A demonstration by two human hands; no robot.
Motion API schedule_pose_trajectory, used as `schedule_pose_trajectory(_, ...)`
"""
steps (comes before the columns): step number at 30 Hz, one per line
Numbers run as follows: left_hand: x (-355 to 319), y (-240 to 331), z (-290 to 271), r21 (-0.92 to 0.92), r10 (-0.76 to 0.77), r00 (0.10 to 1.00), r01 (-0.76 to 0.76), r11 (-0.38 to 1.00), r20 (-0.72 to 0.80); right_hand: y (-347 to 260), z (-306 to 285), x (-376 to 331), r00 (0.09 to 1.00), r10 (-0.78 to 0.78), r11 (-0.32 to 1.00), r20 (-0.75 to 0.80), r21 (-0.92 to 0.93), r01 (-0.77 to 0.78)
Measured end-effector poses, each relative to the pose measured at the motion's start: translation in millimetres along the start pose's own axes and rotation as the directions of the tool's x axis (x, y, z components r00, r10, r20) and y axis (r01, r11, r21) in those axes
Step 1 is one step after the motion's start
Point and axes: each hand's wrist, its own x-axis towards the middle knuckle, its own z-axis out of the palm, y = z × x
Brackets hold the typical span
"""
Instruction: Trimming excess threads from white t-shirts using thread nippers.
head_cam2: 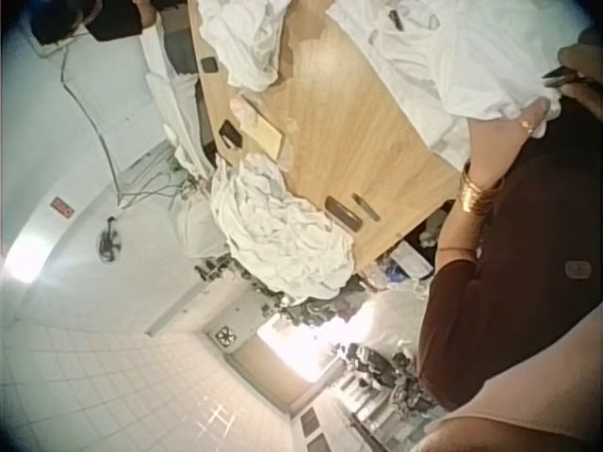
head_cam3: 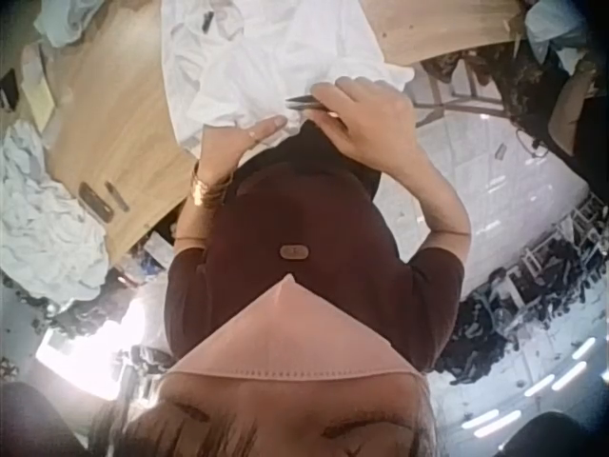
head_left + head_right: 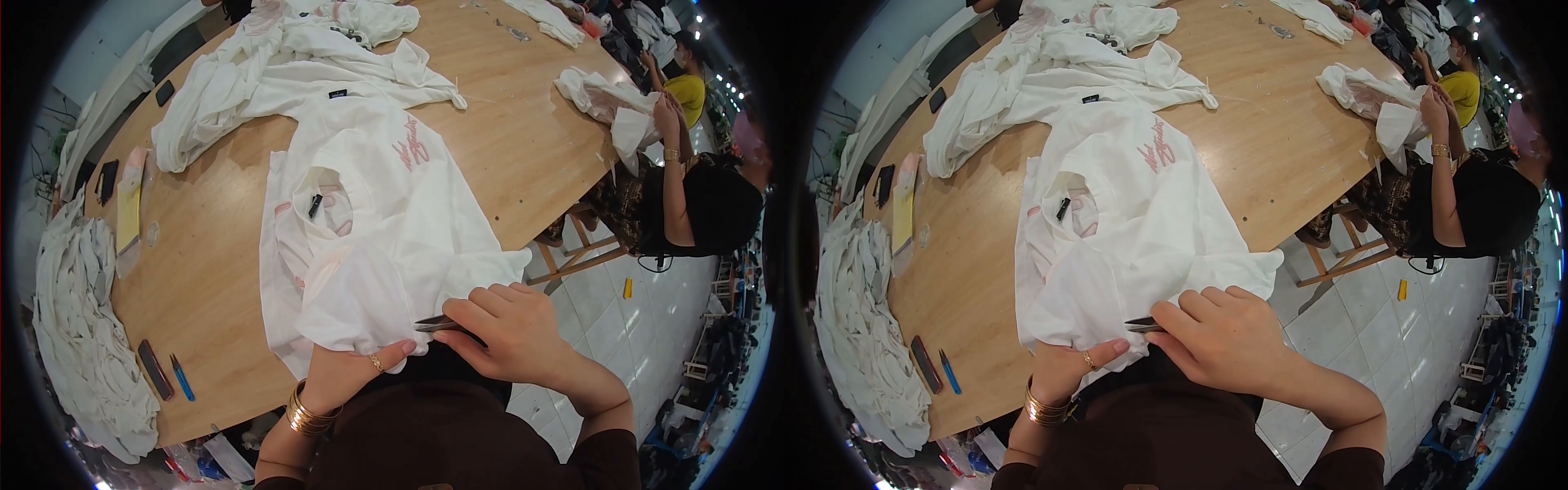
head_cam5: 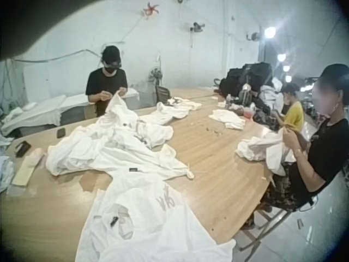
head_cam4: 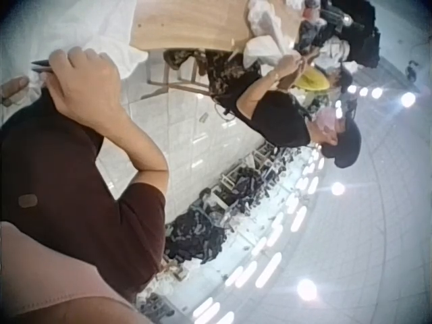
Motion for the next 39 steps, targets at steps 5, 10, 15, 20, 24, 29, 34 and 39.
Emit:
schedule_pose_trajectory(5, 0.0, 1.2, -1.1, -0.002, -0.006, 1.0, 0.006, 1.0, 0.016, 5.9, 10.9, 0.5, 0.998, 0.052, 0.958, -0.042, 0.284, -0.038)
schedule_pose_trajectory(10, 0.2, -1.6, 0.6, 0.051, 0.075, 0.997, -0.074, 0.996, -0.007, 3.7, 17.5, 0.2, 0.959, 0.261, 0.853, 0.109, 0.438, -0.282)
schedule_pose_trajectory(15, 1.0, -1.3, 1.0, 0.087, 0.079, 0.997, -0.08, 0.993, 0.015, 3.9, 27.2, 2.3, 0.865, 0.42, 0.685, 0.275, 0.529, -0.5)
schedule_pose_trajectory(20, 0.2, 5.4, 2.1, 0.095, 0.076, 0.996, -0.08, 0.992, 0.043, 7.2, 32.8, 1.2, 0.835, 0.328, 0.256, 0.441, 0.81, -0.528)
schedule_pose_trajectory(24, -1.3, 8.9, 2.2, 0.114, 0.029, 0.998, -0.036, 0.993, 0.057, 8.6, 34.0, -1.0, 0.822, 0.266, 0.088, 0.504, 0.836, -0.541)
schedule_pose_trajectory(29, -2.7, 4.4, 2.2, 0.064, 0.03, 0.999, -0.033, 0.997, 0.044, 6.9, 24.3, -2.0, 0.81, 0.224, -0.049, 0.542, 0.836, -0.546)
schedule_pose_trajectory(34, -1.9, 11.6, 4.0, 0.065, -0.011, 0.996, 0.005, 0.998, 0.087, 8.9, 25.2, -8.7, 0.816, 0.196, -0.123, 0.543, 0.839, -0.529)
schedule_pose_trajectory(39, -1.1, 11.1, 3.8, 0.029, 0.002, 0.994, -0.005, 1.0, 0.11, 11.6, 27.3, -13.0, 0.834, 0.228, -0.083, 0.502, 0.864, -0.497)
